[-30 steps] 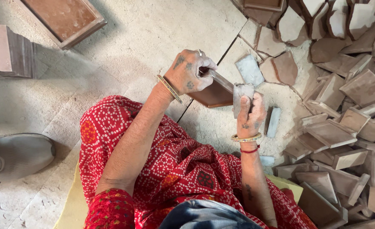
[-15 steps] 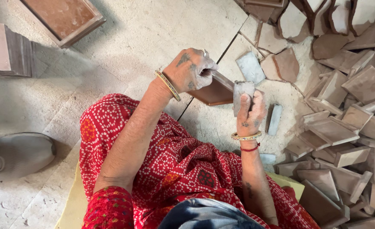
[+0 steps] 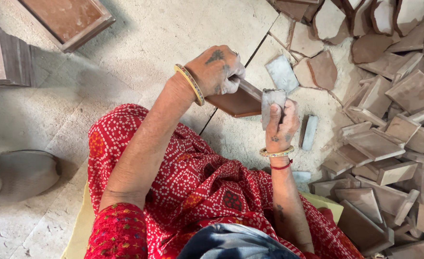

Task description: The person sits on the floor and sands small wooden trays with a sanding block. They hold each tray with one hand and rub the sanding block over the surface and edges, then place the finished tray aside and pick up another.

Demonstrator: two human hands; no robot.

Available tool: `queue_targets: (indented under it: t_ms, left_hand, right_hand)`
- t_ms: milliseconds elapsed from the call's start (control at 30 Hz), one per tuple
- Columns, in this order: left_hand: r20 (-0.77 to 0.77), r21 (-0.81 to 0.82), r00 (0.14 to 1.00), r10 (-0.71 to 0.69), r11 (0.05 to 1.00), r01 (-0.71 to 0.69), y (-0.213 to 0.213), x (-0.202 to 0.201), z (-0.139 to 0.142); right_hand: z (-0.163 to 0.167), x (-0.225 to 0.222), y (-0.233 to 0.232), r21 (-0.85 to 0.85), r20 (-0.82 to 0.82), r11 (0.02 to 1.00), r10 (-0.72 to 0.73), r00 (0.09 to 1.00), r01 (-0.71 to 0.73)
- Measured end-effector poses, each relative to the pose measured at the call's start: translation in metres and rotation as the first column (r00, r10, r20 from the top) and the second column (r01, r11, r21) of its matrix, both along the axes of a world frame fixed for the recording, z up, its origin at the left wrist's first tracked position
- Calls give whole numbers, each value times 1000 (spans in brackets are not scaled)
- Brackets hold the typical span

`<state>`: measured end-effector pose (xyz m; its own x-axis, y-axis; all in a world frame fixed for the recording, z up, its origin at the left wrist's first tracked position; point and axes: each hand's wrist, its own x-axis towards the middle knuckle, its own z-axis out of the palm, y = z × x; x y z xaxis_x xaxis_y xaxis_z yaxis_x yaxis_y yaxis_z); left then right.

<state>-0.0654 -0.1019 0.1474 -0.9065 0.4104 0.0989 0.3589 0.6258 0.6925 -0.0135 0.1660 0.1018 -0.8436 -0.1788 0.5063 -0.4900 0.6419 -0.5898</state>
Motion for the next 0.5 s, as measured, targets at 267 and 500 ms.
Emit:
queue_targets:
  t_ms: [267,500]
  left_hand:
    - [-44,134,997,-60,989,65,-8,0,1]
    - [-283,-71,957,60,994,-83,11,0,-8]
  right_hand:
    - [8,4,-4,-102,140,995,8,990,6]
    - [9,4,-4,-59,106,998,-9,994,15]
